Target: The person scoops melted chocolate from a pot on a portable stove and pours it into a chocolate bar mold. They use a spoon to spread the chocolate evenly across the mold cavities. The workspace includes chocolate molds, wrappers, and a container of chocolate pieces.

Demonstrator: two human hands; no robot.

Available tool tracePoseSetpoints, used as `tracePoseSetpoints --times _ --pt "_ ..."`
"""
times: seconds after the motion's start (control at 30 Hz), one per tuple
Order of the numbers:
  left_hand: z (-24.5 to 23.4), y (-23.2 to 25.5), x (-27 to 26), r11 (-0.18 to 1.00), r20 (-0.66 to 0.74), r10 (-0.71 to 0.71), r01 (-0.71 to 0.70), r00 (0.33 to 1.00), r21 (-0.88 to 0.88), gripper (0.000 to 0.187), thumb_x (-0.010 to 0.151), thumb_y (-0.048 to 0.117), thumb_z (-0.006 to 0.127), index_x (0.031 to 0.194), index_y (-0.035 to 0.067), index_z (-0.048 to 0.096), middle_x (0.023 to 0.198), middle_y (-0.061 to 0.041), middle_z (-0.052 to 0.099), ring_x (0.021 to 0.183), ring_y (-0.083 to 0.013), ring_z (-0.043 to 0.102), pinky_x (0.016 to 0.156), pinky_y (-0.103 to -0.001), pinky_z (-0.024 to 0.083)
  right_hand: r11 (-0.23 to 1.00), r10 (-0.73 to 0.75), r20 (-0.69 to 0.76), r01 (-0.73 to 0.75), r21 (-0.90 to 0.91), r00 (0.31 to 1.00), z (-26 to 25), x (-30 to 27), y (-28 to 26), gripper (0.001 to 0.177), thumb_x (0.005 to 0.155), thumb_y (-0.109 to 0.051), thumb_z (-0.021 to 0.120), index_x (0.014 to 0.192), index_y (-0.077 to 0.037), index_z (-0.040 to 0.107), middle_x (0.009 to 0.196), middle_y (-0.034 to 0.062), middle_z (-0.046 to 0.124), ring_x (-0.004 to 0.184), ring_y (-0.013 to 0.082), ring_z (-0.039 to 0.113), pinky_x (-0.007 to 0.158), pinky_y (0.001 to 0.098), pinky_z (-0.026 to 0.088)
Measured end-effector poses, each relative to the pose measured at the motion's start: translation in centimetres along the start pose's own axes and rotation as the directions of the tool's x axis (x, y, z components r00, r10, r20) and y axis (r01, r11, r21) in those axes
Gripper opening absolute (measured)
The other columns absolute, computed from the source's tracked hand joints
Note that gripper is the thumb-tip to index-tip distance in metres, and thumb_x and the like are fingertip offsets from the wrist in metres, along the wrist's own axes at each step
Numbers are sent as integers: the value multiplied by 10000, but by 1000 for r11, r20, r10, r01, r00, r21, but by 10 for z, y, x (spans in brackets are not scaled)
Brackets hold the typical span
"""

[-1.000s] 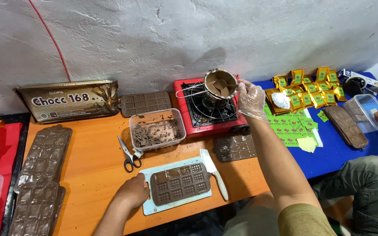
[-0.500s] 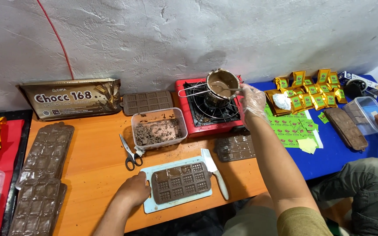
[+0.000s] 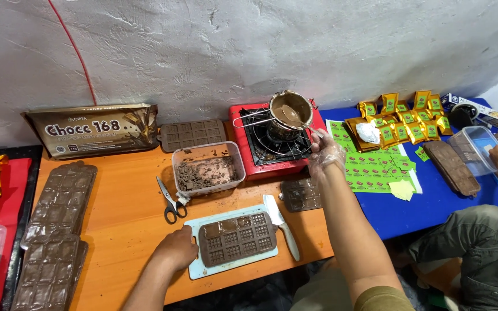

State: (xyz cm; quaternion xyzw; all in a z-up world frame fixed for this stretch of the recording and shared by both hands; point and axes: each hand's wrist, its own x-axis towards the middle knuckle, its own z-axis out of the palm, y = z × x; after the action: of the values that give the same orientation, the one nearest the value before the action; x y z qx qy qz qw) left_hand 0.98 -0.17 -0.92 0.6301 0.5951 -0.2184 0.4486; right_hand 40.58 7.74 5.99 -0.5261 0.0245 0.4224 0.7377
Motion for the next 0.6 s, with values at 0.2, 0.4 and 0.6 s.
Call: tracePoseSetpoints --times 0.2,0.4,0.6 --pt "1 0 0 1000 -3 -2 2 1000 -10 462 999 220 446 1453 135 438 1463 -84 558 1274 -242 597 977 -393 540 999 31 -79 -28 30 996 4 -18 3 127 1010 -178 670 1074 -88 732 796 20 754 453 44 545 364 137 358" --pt "3 -2 4 1000 -10 2 -2 1000 -5 360 973 206 437 1319 137 512 1329 -82 626 1176 -233 624 893 -393 541 1000 -11 -56 10 -24 998 -8 1 10 152 1013 -177 612 1099 -112 719 880 1 755 498 43 519 387 177 268" --pt "-1 2 -4 1000 11 -11 11 1000 1 453 994 226 428 1439 143 439 1427 -86 573 1245 -245 605 943 -398 545 999 5 -27 -6 -36 1000 -10 5 13 165 994 -180 629 1102 -137 746 787 -35 720 495 36 491 400 186 249"
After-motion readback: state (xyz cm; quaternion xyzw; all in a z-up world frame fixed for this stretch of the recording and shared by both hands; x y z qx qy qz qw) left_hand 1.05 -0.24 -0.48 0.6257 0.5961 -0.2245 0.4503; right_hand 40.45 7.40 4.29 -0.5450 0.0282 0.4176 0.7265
